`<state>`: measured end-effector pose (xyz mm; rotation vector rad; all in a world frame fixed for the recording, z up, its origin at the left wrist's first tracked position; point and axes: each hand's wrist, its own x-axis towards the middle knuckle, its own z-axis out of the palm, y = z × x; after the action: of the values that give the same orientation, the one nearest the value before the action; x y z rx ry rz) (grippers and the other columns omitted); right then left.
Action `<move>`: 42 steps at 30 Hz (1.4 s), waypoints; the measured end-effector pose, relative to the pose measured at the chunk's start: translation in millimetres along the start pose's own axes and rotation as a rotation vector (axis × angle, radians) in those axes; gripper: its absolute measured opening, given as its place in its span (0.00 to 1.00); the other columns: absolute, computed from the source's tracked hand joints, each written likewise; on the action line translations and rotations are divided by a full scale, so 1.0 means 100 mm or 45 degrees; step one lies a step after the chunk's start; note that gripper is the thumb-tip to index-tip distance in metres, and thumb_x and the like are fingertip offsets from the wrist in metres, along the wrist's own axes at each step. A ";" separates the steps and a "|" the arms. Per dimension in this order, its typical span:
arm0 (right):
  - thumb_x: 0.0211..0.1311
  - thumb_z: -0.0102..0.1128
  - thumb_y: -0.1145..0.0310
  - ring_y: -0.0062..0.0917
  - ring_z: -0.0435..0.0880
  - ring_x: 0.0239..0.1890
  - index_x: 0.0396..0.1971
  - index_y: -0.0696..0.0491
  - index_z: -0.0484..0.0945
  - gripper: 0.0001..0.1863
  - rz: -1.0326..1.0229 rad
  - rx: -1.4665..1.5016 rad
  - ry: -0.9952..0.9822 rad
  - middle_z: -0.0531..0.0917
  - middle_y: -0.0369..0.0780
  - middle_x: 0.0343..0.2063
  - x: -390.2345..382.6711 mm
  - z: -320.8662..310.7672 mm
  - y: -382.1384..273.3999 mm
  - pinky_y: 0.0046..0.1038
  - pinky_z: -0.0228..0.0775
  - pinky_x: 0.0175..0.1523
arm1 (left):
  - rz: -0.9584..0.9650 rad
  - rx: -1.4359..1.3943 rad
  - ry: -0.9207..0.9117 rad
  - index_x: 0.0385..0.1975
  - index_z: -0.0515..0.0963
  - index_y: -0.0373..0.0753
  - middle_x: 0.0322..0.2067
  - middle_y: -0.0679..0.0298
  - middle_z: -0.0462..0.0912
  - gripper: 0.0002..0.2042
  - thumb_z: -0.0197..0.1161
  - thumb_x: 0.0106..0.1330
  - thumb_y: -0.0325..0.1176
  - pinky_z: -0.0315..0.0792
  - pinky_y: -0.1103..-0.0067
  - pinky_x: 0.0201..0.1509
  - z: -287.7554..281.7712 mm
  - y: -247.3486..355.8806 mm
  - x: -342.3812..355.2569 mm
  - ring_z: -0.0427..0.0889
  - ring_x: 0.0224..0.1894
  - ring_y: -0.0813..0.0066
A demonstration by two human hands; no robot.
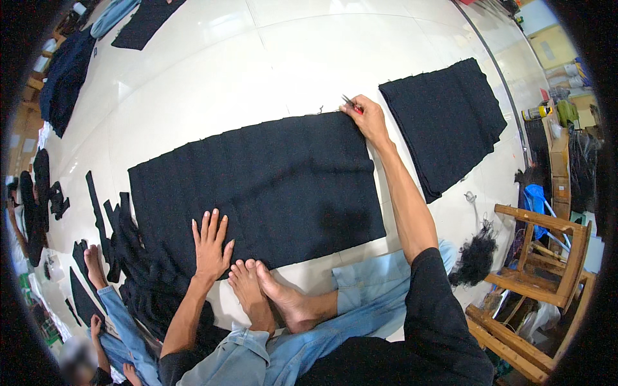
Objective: The person sits on the floor and uses scissors to cut a large piece of black fabric. They trim the edges and cut along the fabric's length, separating sections and removing loose threads.
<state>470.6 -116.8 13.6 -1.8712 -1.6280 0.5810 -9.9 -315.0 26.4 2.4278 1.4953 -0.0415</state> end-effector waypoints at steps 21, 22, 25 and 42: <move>0.70 0.60 0.57 0.17 0.64 0.19 0.26 0.60 0.78 0.20 0.518 0.481 0.214 0.71 0.36 0.13 -0.60 0.15 -0.24 0.29 0.59 0.24 | 0.399 -0.951 0.218 0.30 0.85 0.36 0.30 0.61 0.83 0.10 0.70 0.62 0.37 0.72 0.71 0.42 0.06 1.40 3.79 0.81 0.36 0.68; 0.71 0.59 0.54 0.20 0.67 0.19 0.26 0.60 0.78 0.22 0.506 0.411 0.207 0.73 0.38 0.13 -0.50 0.14 -0.18 0.31 0.61 0.25 | 0.384 -1.039 0.268 0.27 0.84 0.30 0.24 0.54 0.82 0.14 0.71 0.61 0.38 0.72 0.69 0.34 -0.01 1.41 3.85 0.79 0.26 0.61; 0.72 0.54 0.49 0.31 0.76 0.21 0.26 0.60 0.79 0.26 0.494 0.261 0.159 0.79 0.45 0.16 -0.28 0.12 -0.27 0.37 0.68 0.30 | 0.417 -0.882 0.190 0.27 0.83 0.31 0.21 0.55 0.81 0.14 0.69 0.64 0.38 0.70 0.69 0.31 -0.16 1.30 4.04 0.74 0.22 0.66; 0.72 0.55 0.56 0.40 0.83 0.21 0.35 0.63 0.79 0.21 0.232 0.255 0.147 0.80 0.49 0.17 -0.05 0.33 -0.52 0.40 0.70 0.29 | 0.209 -0.929 -0.241 0.34 0.82 0.34 0.25 0.62 0.82 0.13 0.59 0.72 0.38 0.71 0.74 0.35 -0.48 0.99 4.18 0.76 0.27 0.74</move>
<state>409.9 -112.4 24.9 -1.8775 -1.2849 0.6731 264.0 19.5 22.0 1.8749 0.9871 0.2558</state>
